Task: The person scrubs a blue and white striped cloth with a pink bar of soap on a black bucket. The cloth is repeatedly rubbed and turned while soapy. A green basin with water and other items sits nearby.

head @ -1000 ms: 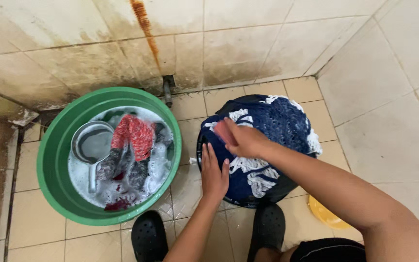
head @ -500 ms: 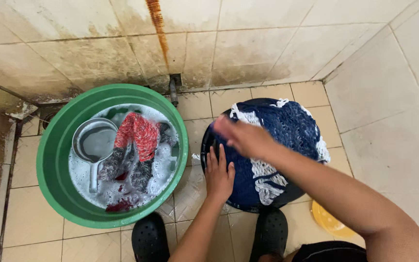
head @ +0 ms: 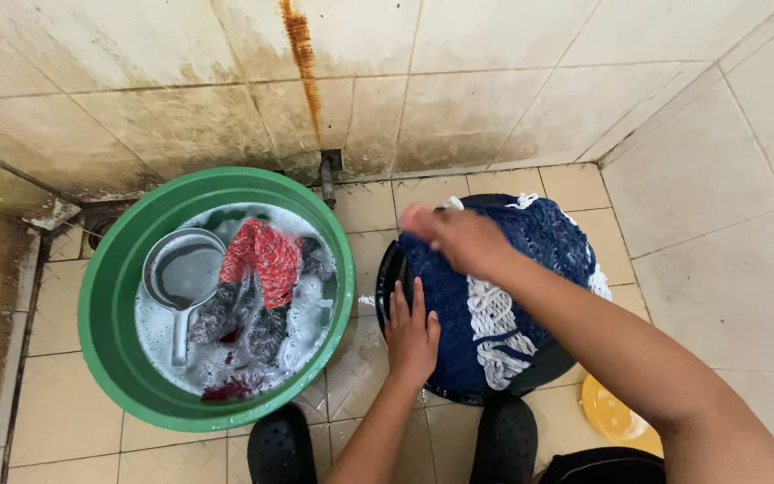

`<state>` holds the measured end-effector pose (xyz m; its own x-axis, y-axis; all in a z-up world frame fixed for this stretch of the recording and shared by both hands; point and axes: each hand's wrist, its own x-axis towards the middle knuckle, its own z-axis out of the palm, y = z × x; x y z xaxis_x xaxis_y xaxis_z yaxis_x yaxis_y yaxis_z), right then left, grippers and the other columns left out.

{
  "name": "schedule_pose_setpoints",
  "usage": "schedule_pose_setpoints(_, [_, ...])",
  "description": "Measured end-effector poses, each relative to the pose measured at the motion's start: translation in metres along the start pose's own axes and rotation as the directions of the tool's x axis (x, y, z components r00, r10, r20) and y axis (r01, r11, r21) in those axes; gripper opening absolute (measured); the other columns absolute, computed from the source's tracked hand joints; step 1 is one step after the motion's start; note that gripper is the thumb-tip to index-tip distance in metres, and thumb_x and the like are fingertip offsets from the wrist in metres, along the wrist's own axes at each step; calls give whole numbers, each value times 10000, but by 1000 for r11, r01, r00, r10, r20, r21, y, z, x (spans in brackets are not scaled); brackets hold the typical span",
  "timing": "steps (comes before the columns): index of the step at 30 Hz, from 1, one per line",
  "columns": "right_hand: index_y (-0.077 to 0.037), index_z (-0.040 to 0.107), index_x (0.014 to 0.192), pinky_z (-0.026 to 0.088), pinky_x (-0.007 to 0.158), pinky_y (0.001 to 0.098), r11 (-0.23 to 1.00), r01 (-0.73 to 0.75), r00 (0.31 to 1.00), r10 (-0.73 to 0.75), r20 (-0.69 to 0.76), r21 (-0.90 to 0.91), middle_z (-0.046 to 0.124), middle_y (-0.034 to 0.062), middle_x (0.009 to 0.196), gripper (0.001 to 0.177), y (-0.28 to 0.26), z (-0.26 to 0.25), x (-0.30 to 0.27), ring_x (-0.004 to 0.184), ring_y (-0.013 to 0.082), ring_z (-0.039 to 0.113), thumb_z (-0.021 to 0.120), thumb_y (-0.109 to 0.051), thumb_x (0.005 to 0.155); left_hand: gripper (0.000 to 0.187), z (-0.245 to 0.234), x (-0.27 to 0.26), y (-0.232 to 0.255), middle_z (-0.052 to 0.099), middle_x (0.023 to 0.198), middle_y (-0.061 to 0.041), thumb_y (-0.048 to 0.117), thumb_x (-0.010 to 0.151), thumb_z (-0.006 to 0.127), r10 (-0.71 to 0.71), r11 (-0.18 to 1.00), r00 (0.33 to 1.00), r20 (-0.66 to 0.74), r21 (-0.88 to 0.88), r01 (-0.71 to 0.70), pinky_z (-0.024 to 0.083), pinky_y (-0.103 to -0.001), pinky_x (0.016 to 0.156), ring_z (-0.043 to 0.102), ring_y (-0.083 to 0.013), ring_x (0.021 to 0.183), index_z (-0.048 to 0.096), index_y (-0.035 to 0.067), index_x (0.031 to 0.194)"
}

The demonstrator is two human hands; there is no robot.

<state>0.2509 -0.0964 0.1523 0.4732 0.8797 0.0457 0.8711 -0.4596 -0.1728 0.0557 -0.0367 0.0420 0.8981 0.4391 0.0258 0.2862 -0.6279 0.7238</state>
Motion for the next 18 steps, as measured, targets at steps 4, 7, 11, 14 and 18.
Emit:
schedule_pose_setpoints(4, [-313, 668, 1215, 533, 770, 503, 954, 296, 954, -298, -26, -56, 660, 111, 956, 263, -3, 21, -10, 924, 339, 663, 649, -247, 962, 681, 0, 2, 0, 235, 1645, -256, 290, 1000, 510, -12, 1000, 1000, 21, 9, 12, 297, -610, 1128, 277, -467, 1488, 241, 183, 1617])
schedule_pose_setpoints(7, [-280, 687, 1219, 506, 689, 518, 975, 133, 989, -143, -42, -175, 655, 124, 965, 355, 27, 13, 2, 906, 353, 663, 620, -230, 875, 669, 1, -5, -4, 225, 1650, -265, 281, 1014, 499, -6, 1000, 999, 33, -12, 7, 292, -610, 1132, 273, -475, 1485, 242, 182, 1624])
schedule_pose_setpoints(11, [-240, 643, 1307, 513, 719, 484, 953, 48, 980, -103, -170, -299, 639, 123, 1000, 436, 19, 1, 15, 941, 346, 657, 560, -156, 887, 687, 2, 1, -3, 222, 1641, -270, 274, 998, 510, 12, 999, 1000, 9, -33, -12, 285, -596, 1151, 269, -484, 1475, 247, 187, 1626])
schedule_pose_setpoints(14, [-222, 614, 1310, 506, 757, 477, 983, 159, 980, -169, -105, -95, 644, 120, 1065, 374, -16, 9, 10, 985, 341, 647, 558, -200, 940, 680, 3, 0, -5, 212, 1648, -262, 278, 1003, 504, -26, 999, 999, 42, -38, 28, 299, -584, 1141, 272, -473, 1482, 234, 189, 1620])
schedule_pose_setpoints(18, [-215, 590, 1335, 500, 764, 465, 917, 399, 914, -398, 79, -3, 644, 104, 1071, 436, -32, 25, -21, 966, 328, 637, 552, -176, 903, 648, 1, -3, -4, 239, 1634, -270, 292, 1026, 509, -5, 1000, 999, 38, -10, 6, 298, -591, 1135, 286, -474, 1483, 252, 170, 1608])
